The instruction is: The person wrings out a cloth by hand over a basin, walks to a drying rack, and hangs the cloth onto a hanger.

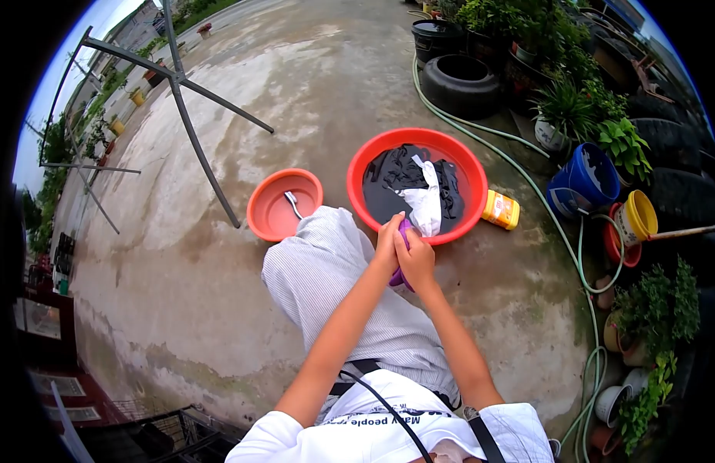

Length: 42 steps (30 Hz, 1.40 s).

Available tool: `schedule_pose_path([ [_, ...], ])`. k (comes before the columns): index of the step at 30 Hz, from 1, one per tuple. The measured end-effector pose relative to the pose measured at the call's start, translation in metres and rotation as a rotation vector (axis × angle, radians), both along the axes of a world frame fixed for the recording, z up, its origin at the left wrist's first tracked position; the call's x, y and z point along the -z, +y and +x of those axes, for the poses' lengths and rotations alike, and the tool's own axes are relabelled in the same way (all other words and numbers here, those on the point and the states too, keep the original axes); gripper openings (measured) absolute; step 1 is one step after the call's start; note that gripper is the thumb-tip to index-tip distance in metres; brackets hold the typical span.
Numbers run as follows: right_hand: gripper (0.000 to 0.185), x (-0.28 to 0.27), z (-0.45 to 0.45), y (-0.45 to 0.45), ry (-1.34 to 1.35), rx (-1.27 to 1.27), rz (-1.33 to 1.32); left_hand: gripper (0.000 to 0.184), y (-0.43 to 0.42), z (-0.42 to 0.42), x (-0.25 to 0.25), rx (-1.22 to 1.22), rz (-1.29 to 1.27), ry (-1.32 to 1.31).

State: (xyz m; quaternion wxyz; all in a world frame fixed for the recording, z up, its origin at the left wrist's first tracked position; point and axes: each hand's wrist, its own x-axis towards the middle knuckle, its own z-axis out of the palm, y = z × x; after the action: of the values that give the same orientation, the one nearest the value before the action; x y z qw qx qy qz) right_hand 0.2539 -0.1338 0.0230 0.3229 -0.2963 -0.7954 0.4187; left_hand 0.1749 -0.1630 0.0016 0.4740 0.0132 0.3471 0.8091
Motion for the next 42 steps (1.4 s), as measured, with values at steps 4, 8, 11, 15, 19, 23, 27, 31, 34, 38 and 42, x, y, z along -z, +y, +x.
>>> schedule_pose_path([
  [4,0.035,-0.003,-0.004,0.014,0.060,0.081,-0.130,0.015,0.006,0.007,-0.010,0.038,-0.112,-0.003],
  [8,0.033,0.027,-0.002,0.044,0.035,0.101,-0.209,0.017,0.010,0.012,-0.001,0.123,-0.113,0.024],
  [11,0.029,0.026,0.002,0.035,0.046,0.141,-0.245,0.016,0.012,0.014,0.002,0.088,-0.108,0.069],
  [15,0.031,0.004,0.008,-0.001,-0.015,0.078,-0.090,0.021,0.010,0.006,0.001,-0.035,-0.188,0.012],
  [19,0.030,0.007,0.001,0.003,0.099,0.077,-0.129,0.018,0.005,0.005,-0.012,0.030,-0.157,0.057],
  [23,0.032,0.033,-0.006,0.037,0.169,0.165,-0.283,0.018,0.008,0.010,-0.018,0.136,-0.125,0.030],
  [27,0.031,0.010,-0.002,0.020,0.073,0.197,-0.237,0.019,0.007,0.013,-0.021,0.035,-0.129,-0.002],
  [31,0.030,0.011,0.003,-0.011,0.057,0.068,-0.109,0.026,0.003,0.000,-0.009,-0.009,-0.148,0.059],
  [34,0.030,0.014,-0.002,-0.005,0.121,0.110,-0.104,0.027,0.007,0.001,-0.008,0.011,-0.179,0.057],
  [38,0.030,0.024,-0.010,0.030,0.116,0.113,-0.229,0.021,0.005,0.008,-0.024,0.046,-0.134,0.056],
  [42,0.031,0.026,-0.009,0.031,0.065,0.183,-0.200,0.021,0.007,0.010,-0.023,0.040,-0.124,0.045],
])
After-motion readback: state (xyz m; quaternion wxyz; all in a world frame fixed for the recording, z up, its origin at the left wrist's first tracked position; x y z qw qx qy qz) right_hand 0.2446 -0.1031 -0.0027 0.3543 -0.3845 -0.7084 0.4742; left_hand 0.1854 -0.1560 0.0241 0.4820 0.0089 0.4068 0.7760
